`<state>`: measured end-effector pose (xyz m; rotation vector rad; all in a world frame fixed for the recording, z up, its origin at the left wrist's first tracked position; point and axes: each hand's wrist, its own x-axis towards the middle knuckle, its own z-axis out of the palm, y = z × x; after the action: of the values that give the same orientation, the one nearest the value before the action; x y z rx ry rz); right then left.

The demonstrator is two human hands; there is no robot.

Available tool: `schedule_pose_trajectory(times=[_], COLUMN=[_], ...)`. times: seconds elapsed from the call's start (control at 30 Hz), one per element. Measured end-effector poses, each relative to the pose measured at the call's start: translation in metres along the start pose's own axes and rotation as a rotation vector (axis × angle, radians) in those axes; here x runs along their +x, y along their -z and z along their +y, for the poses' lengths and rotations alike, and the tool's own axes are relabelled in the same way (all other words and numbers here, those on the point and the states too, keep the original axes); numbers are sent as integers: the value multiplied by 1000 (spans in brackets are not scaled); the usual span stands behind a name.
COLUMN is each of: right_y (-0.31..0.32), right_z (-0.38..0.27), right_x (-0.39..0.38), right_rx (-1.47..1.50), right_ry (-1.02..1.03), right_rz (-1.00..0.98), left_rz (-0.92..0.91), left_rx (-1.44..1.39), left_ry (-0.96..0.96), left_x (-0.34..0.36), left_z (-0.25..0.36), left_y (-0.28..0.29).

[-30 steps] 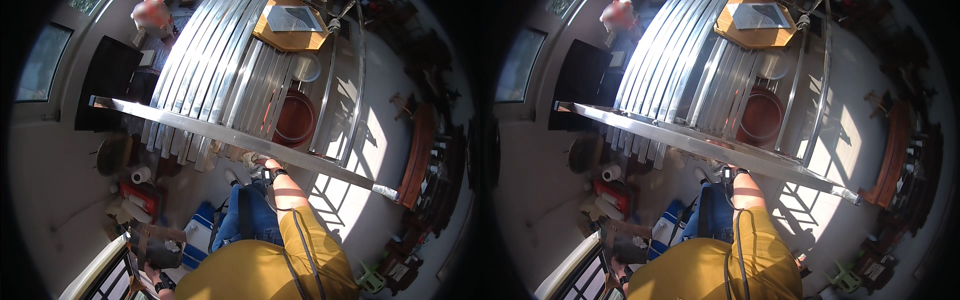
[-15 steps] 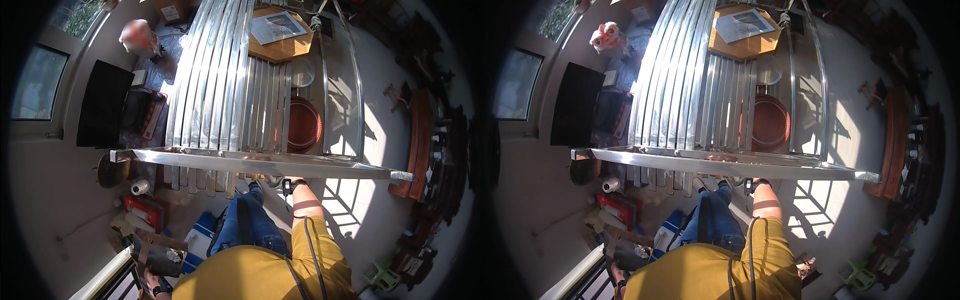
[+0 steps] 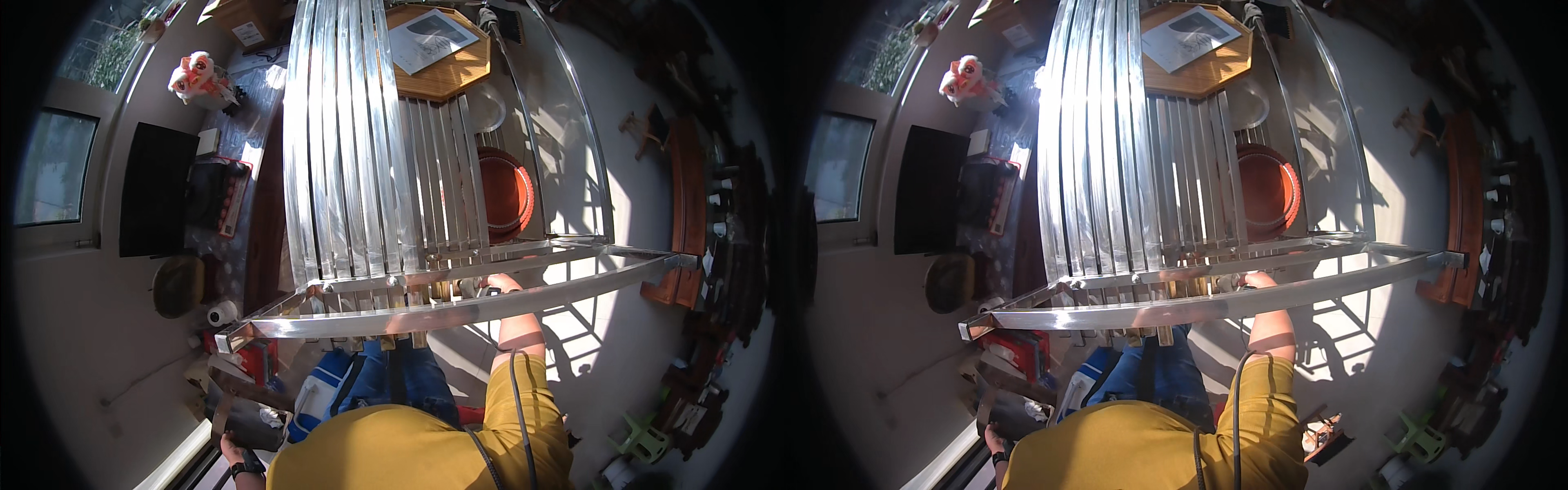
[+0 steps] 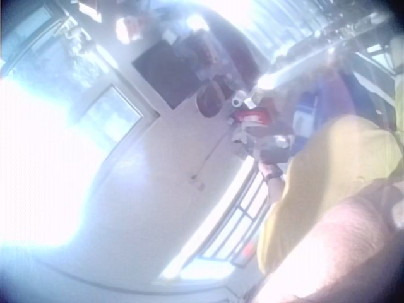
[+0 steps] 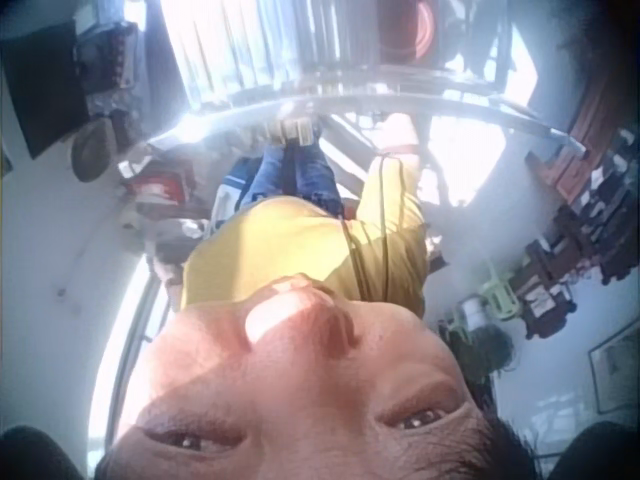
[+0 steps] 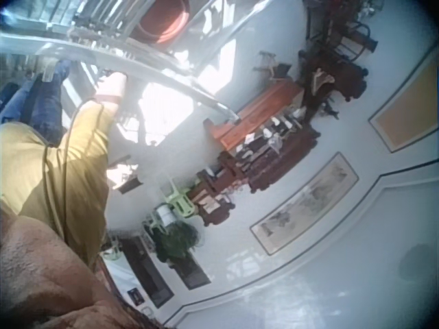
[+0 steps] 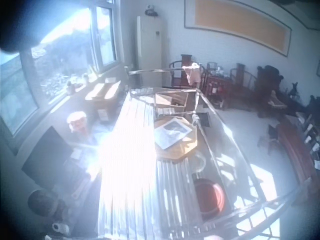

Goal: The person cleans a window and its frame using a cloth. They climb a ladder to reach the upper parts of the window, wipe the glass and frame, and then descend to continue cleaning lower sections.

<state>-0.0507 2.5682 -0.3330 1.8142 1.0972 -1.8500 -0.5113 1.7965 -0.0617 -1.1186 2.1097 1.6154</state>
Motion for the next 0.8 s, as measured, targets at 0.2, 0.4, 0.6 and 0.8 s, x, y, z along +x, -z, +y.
schedule_pose_trajectory(times=[0.2,0.4,0.6,0.8], right_y=[6,4,-16,-20], right_z=[1,13,14,32], right_x=[-1,11,0,-34], right_rx=[143,64,-160,-168], right_ry=[-236,-38,124,155], right_rz=[32,97,508,617], left_rz=[-34,-69,-93,22], left_rx=[7,-47,-29,97], left_ry=[-119,-75,-226,-304], left_x=[6,20,15,-3], left_z=[7,15,9,5], left_y=[-22,-52,-82,-102])
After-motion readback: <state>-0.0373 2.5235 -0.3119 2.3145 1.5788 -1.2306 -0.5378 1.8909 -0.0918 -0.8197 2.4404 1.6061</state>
